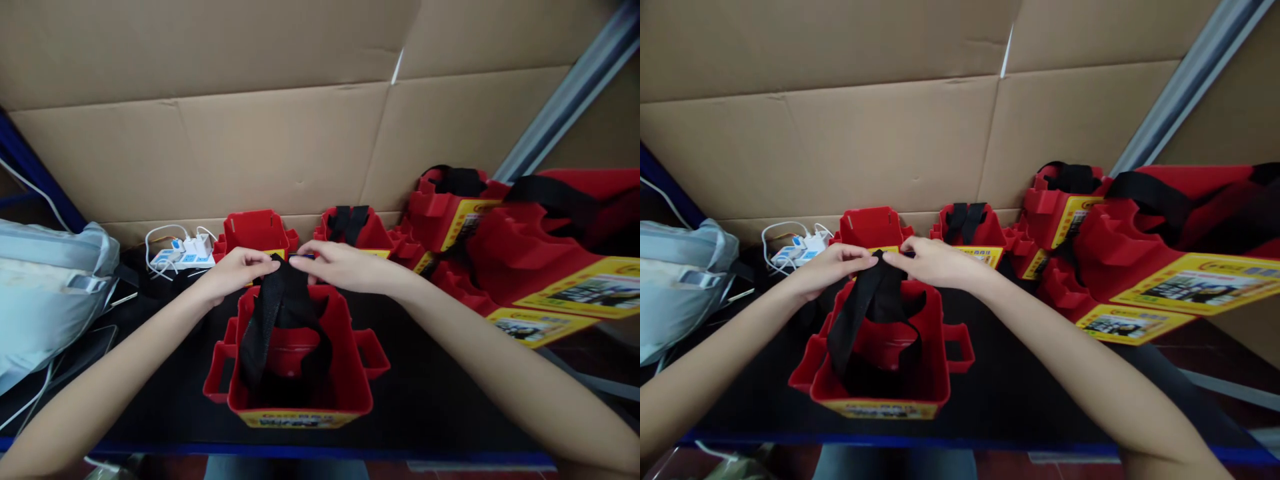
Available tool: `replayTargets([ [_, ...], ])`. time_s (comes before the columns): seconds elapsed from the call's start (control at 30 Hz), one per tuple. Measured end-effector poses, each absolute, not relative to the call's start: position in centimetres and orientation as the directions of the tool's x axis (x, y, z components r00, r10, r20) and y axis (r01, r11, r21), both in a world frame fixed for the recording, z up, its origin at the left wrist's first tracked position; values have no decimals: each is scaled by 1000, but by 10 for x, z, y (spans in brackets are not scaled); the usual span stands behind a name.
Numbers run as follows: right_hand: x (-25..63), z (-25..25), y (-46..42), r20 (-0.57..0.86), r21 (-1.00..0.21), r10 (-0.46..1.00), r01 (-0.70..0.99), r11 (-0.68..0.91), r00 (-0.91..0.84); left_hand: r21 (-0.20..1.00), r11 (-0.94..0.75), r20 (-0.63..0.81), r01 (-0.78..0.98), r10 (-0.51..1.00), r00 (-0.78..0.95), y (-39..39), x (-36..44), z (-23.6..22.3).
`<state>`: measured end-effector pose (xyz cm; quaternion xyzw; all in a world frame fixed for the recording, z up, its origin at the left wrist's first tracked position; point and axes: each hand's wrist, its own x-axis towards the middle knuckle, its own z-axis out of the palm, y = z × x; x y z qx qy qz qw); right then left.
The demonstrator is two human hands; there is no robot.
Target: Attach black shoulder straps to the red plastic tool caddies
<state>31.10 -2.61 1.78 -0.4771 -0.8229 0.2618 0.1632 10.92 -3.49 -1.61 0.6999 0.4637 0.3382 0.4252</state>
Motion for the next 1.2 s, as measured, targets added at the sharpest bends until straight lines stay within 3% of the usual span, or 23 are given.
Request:
replayTargets([
  [0.1,309,13,-18,22,-729,848,572,376,-530,924,-242,145,295,938,316,-35,109,-12],
  [0.2,317,11,-30,251,-827,860,364,429,-445,899,-345,284,268,928,241,-52,104,-4],
  [0.27,327,9,-49,408,-776,824,326,540,-392,845,-421,356,329,903,240,-74,101,-1],
  [0.33,336,1,-70,454,-678,746,354,644,-488,771,-457,328,444,882,337,-96,102,-4],
  [0.47,338,-25,-94,220,-438,541,414,798,-812,509,-553,119,660,804,582,-122,111,-25],
  [0.6,326,-37,-94,-1,-189,511,502,844,-859,125,-590,10,798,805,593,-121,120,-48],
  [0.73,326,-25,-101,-36,-88,479,480,873,-877,-22,-638,68,769,767,638,-129,121,-49],
  [0.8,331,-18,-109,10,-87,477,474,876,-879,-9,-614,115,789,783,611,-139,117,-39],
  [0.9,337,-12,-118,135,-111,536,525,844,-833,150,-505,173,850,860,481,-148,109,-15],
  [1.0,338,-7,-113,339,-152,647,638,755,-684,344,-389,226,855,918,327,-134,100,5],
  [1.1,333,-3,-93,494,-178,723,759,627,-482,390,-324,292,862,931,218,-101,97,11],
  [1.2,325,-6,-69,456,-315,795,762,565,-400,454,-305,261,837,944,202,-69,101,4],
])
